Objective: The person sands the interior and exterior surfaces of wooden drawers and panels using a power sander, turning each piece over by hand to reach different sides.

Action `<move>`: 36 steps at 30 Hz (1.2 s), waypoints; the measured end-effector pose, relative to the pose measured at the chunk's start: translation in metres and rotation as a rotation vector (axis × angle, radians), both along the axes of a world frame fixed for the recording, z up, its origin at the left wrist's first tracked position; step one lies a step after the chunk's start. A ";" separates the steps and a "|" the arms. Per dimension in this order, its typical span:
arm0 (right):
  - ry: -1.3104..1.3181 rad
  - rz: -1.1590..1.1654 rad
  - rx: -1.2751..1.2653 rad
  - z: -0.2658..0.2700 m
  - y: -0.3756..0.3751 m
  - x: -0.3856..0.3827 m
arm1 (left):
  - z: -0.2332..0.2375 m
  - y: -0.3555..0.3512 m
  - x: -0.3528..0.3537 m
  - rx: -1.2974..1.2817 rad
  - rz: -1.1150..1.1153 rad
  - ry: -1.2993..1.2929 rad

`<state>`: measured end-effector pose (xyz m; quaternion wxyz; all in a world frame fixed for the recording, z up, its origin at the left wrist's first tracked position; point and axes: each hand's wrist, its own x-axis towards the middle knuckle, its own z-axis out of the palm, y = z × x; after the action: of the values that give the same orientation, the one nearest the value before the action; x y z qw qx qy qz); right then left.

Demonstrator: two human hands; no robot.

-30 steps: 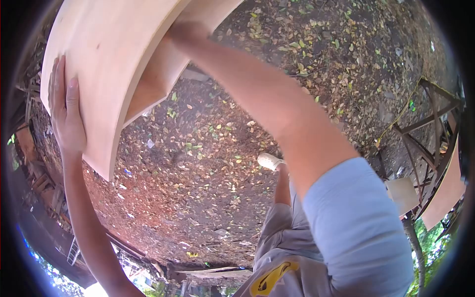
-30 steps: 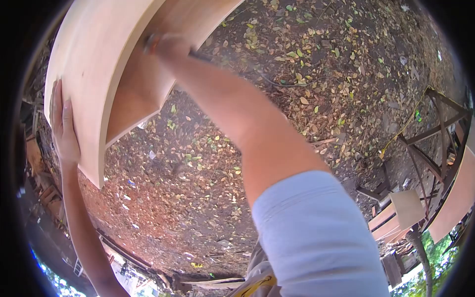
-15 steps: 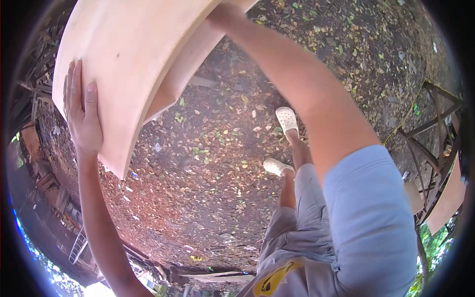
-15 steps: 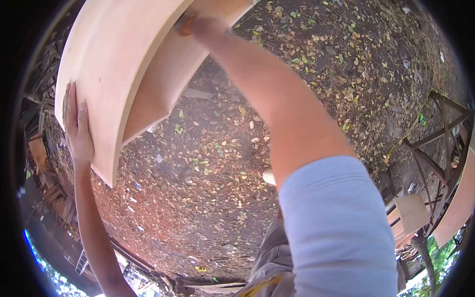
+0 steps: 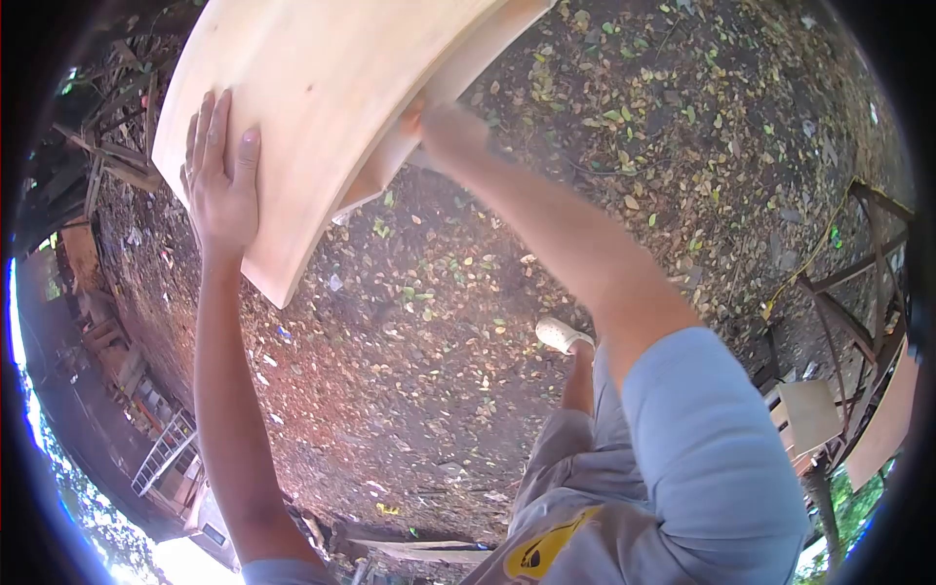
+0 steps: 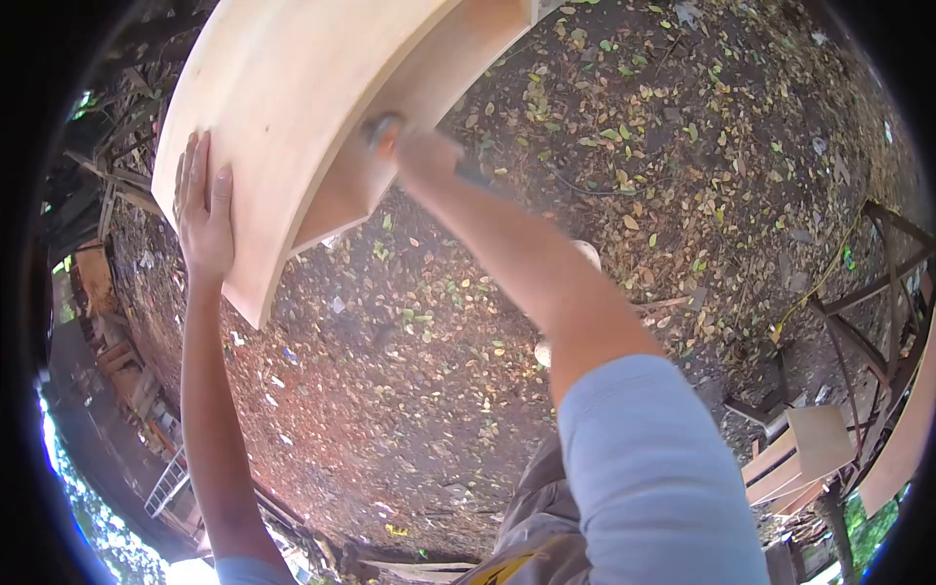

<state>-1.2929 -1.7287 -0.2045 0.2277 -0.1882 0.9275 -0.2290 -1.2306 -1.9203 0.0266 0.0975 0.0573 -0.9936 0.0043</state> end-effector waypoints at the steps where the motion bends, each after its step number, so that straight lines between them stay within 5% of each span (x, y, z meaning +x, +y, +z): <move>1: -0.047 -0.001 -0.042 0.000 -0.010 0.014 | 0.000 0.000 0.000 -0.003 0.006 -0.003; 9: -0.060 -0.064 -0.027 0.010 0.015 0.033 | 0.001 0.004 0.000 -0.028 0.040 -0.036; 18: 0.206 -0.082 0.161 -0.028 0.126 -0.129 | 0.005 0.010 0.001 0.011 0.037 -0.046; 26: 0.138 -0.009 0.198 -0.044 0.103 -0.201 | 0.009 0.012 0.000 0.029 0.014 -0.060; 29: 0.214 -0.180 0.005 -0.050 0.083 -0.220 | 0.008 0.010 0.001 0.043 -0.021 -0.053; 32: 0.627 -0.226 -0.229 -0.067 0.073 -0.242 | 0.010 0.010 -0.002 0.041 -0.037 -0.055; 34: 0.402 -0.353 -0.436 -0.043 0.070 -0.247 | 0.011 0.012 -0.001 0.007 -0.026 -0.075; 36: 0.311 -0.350 -0.372 -0.050 0.067 -0.244 | 0.011 0.010 -0.001 0.020 -0.027 -0.072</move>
<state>-1.5373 -1.6615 -0.2549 0.0014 -0.0970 0.9116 -0.3994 -1.2315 -1.9108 0.0373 0.0610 0.0446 -0.9971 -0.0049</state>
